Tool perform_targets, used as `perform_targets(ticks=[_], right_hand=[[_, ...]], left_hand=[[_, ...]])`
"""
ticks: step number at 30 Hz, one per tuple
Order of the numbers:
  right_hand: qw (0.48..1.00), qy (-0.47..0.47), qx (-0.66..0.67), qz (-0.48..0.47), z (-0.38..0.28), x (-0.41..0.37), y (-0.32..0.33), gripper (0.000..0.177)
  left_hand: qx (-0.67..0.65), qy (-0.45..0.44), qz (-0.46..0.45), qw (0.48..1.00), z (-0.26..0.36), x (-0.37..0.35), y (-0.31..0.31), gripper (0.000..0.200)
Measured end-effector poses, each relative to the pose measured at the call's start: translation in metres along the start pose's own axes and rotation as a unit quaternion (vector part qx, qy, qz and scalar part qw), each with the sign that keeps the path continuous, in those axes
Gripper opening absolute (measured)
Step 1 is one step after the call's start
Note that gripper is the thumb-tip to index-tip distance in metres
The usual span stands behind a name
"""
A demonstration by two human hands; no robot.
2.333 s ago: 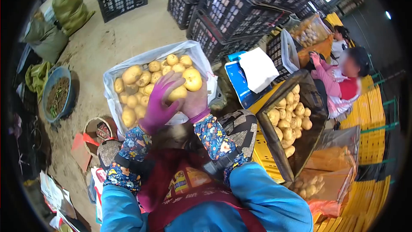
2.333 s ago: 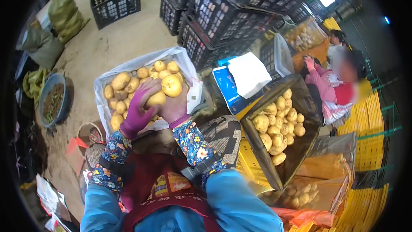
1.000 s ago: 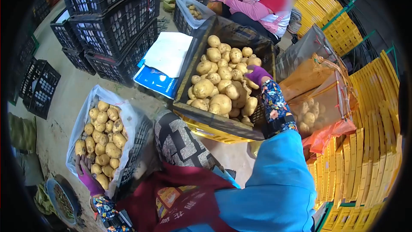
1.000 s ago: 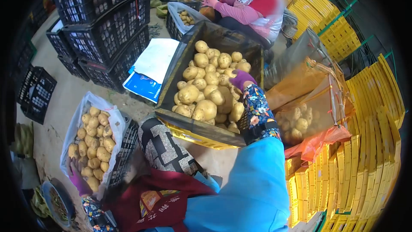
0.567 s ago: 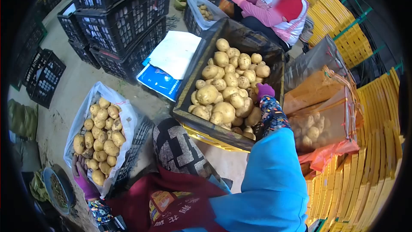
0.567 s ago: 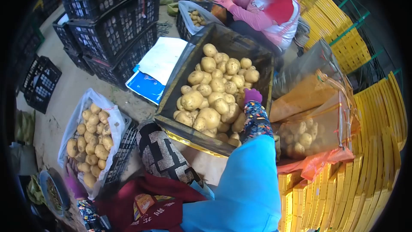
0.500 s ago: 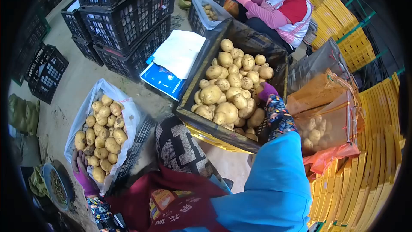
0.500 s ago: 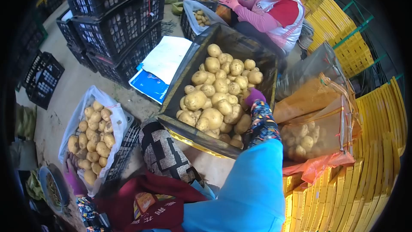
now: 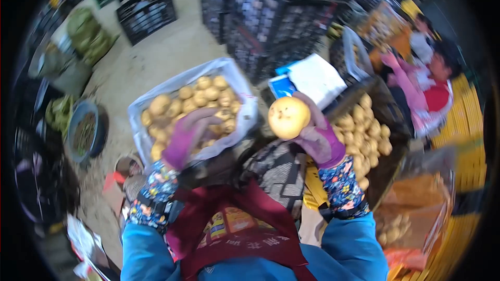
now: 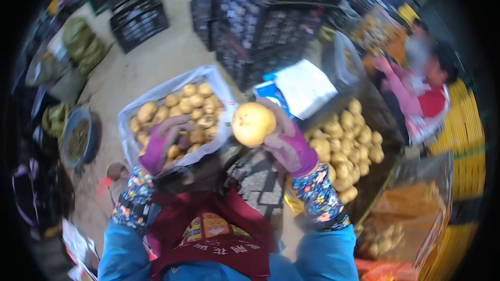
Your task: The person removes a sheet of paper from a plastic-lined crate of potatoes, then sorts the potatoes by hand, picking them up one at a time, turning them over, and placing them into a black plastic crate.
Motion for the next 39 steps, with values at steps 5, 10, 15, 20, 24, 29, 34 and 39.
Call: perform_targets(ticks=[5,10,15,20,24,29,34,39], right_hand=[[0.993,-0.087,0.025,-0.078,0.107,0.048,-0.082,0.079],[0.988,-0.073,-0.067,-0.122,0.145,0.076,-0.106,0.077],[0.972,-0.073,-0.128,-0.183,0.154,0.085,-0.119,0.078],[0.973,-0.074,-0.110,-0.187,0.156,0.079,-0.117,0.076],[0.972,-0.058,-0.128,-0.190,0.157,0.075,-0.113,0.072],[0.981,-0.084,-0.088,-0.153,0.165,0.071,-0.105,0.069],[0.971,-0.148,0.145,-0.115,0.174,0.066,-0.100,0.070],[0.972,-0.137,0.181,-0.058,0.162,0.060,-0.095,0.065]], left_hand=[[-0.150,0.119,-0.033,0.981,-0.026,-0.015,0.031,0.044],[-0.194,0.146,-0.003,0.970,-0.051,-0.019,0.065,0.048],[-0.193,0.181,0.007,0.964,-0.061,-0.028,0.082,0.041],[-0.187,0.162,0.019,0.969,-0.071,-0.025,0.079,0.029],[-0.192,0.150,0.046,0.969,-0.074,-0.025,0.068,0.022],[-0.181,0.155,0.069,0.969,-0.071,-0.023,0.070,0.018],[-0.181,0.161,0.058,0.969,-0.045,-0.028,0.070,0.028],[-0.104,0.175,0.074,0.976,-0.054,-0.022,0.082,0.035]])
Point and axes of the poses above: each hand's wrist, its own x-axis towards the middle knuckle, its own y-axis out of the back of the hand, z = x × y, the point moved 4 cm from there along x, towards the middle knuckle, and after that the axes turned 11 degrees about y, right-handed, at the moved point
